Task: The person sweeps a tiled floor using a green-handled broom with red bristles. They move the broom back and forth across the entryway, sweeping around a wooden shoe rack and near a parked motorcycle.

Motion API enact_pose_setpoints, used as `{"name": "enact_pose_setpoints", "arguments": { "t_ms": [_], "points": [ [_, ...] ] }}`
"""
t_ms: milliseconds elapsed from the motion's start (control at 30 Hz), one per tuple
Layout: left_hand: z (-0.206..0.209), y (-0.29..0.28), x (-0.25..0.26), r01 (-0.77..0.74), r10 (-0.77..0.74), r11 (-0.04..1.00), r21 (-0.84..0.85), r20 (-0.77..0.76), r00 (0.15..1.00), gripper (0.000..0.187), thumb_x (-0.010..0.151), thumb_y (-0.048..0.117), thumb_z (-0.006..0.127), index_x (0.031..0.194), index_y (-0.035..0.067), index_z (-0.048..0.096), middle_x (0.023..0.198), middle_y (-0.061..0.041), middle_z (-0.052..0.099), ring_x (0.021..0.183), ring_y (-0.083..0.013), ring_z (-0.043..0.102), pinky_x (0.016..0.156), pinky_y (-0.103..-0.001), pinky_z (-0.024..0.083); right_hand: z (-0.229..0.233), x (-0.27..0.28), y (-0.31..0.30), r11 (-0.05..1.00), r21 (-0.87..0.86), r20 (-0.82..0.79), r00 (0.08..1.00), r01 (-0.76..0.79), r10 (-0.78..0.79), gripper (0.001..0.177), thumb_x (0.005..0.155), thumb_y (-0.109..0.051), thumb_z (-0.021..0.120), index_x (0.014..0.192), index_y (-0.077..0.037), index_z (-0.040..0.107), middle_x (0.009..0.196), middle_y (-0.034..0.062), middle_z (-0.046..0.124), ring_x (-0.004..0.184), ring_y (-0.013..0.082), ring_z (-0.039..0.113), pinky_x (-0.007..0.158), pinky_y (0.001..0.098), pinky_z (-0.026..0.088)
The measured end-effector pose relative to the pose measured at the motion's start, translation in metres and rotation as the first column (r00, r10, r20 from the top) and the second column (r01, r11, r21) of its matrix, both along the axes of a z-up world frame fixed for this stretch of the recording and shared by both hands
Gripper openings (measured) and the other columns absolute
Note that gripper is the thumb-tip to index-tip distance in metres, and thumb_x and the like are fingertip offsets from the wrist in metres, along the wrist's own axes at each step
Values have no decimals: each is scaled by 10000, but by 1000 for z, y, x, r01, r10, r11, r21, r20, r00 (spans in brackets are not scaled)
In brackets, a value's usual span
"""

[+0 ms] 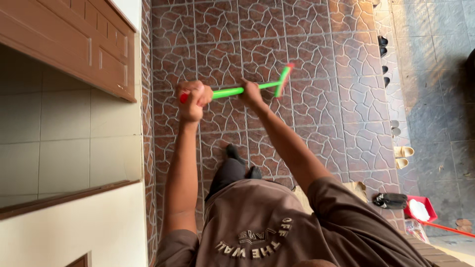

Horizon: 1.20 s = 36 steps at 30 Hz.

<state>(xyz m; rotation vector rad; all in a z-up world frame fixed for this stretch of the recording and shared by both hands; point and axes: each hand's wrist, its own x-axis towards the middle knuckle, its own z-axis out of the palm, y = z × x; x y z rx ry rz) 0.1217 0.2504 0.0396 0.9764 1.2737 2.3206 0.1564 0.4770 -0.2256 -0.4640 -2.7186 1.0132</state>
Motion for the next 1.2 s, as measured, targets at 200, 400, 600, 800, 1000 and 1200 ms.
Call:
{"name": "enact_pose_setpoints", "arguments": {
  "t_ms": [200,400,600,800,1000,1200],
  "points": [
    [-7,27,-38,-12,13,1000,-11,130,991,396,984,169,550,633,101,379,522,16,360,451,-106,334,486,-306,287,-7,-17,-19,991,-84,121,986,-102,112,531,801,-123,701,1324,-127,610,1013,227,722,955,449,685,846,551,539],
    [-120,83,-30,0,42,995,-104,405,914,416,953,260,589,618,129,382,567,4,404,501,-107,383,496,-296,300,-11,68,17,988,-124,178,982,90,-67,513,835,-122,644,1347,-127,616,1072,191,742,1020,432,688,854,524,531],
    [-158,110,-6,155,-88,970,-189,322,943,436,990,207,541,578,128,421,549,-2,440,513,-140,445,612,-327,458,6,109,94,994,101,526,845,48,-95,497,822,-142,642,1310,-240,660,1114,104,759,1046,327,720,1072,612,382],
    [-111,102,-73,-42,79,988,-150,255,964,492,1040,208,506,565,114,419,542,-28,455,502,-154,438,571,-345,420,2,17,117,992,124,280,958,29,-63,529,730,-77,687,1253,-157,661,1013,151,740,1020,384,681,1032,604,357],
    [-23,86,-152,32,-37,997,72,75,997,486,1037,189,506,589,116,333,502,10,343,450,-114,340,505,-333,324,3,-120,84,998,-59,49,999,-12,15,282,819,-134,695,1100,-107,699,891,145,754,894,370,715,962,494,483],
    [-37,95,-171,-6,15,999,-51,179,984,453,999,206,558,608,125,342,534,9,339,456,-118,328,467,-304,257,-4,-130,47,978,-198,182,979,-57,94,338,876,-154,639,1204,-138,721,983,169,746,965,413,709,863,537,553]
  ]
}}
